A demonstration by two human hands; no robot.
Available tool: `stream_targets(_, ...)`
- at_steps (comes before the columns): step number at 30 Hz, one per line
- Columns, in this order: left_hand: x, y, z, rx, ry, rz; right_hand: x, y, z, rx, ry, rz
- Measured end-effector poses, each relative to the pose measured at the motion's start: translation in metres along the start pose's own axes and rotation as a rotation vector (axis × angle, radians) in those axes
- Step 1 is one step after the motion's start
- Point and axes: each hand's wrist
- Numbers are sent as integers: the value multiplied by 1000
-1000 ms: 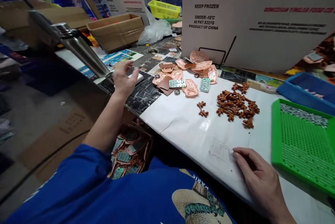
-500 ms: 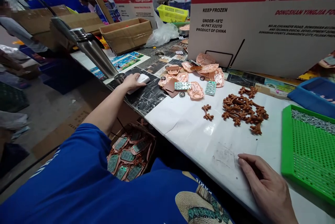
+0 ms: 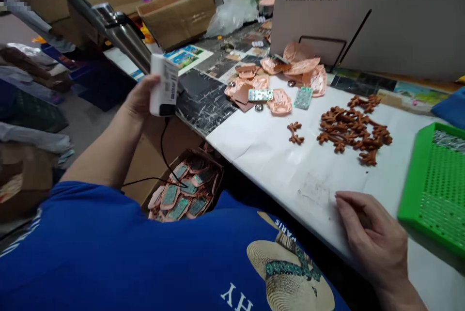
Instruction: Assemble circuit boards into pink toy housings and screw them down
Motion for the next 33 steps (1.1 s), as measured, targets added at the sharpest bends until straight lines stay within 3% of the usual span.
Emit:
stream_targets(1,-14,-1,-5,-35,-17,26,-2,0,9,37,-89,-24)
stream_targets(3,-43,-1,-13,-126,-37,82,-5,2,30,191,-274,58)
stream_targets(5,-71,2,-17,-162,-113,172,-9,13,50,342,-373,279)
stream_targets(6,-85,5,-18,-152,-183,228,-11,22,56,390,-425,461)
stream_targets(8,-109,11,-17,-81,-419,375,-16,47,62,417,-417,743)
stream_targets(12,-154,39,-1,83,-965,700,-26,103,54,278,-288,1063)
stream_targets(15,-179,71,25,221,-1133,865,-24,120,60,168,-265,1206)
stream_targets(17,-189,92,45,302,-1130,897,-21,111,73,195,-338,1262)
stream_targets(19,-193,109,63,364,-1065,943,-19,89,87,362,-419,1330)
stream_targets(23,-200,123,81,539,-884,1219,-17,56,99,778,-439,1577)
stream_targets(25,-207,122,82,606,-884,1360,-17,63,98,740,-409,1690)
stream_targets(27,-215,118,81,608,-930,1404,-17,84,94,539,-452,1624)
stream_targets(30,-224,109,82,549,-974,1341,-17,118,95,236,-535,1382)
stream_targets(33,-228,100,87,507,-989,1299,-18,128,106,219,-635,1409)
Point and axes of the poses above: each hand's wrist, its own x-axis towards the middle knuckle, its own y-axis out of the palm, z = x × y, and after that the axes turned 5 degrees about -x, right-handed
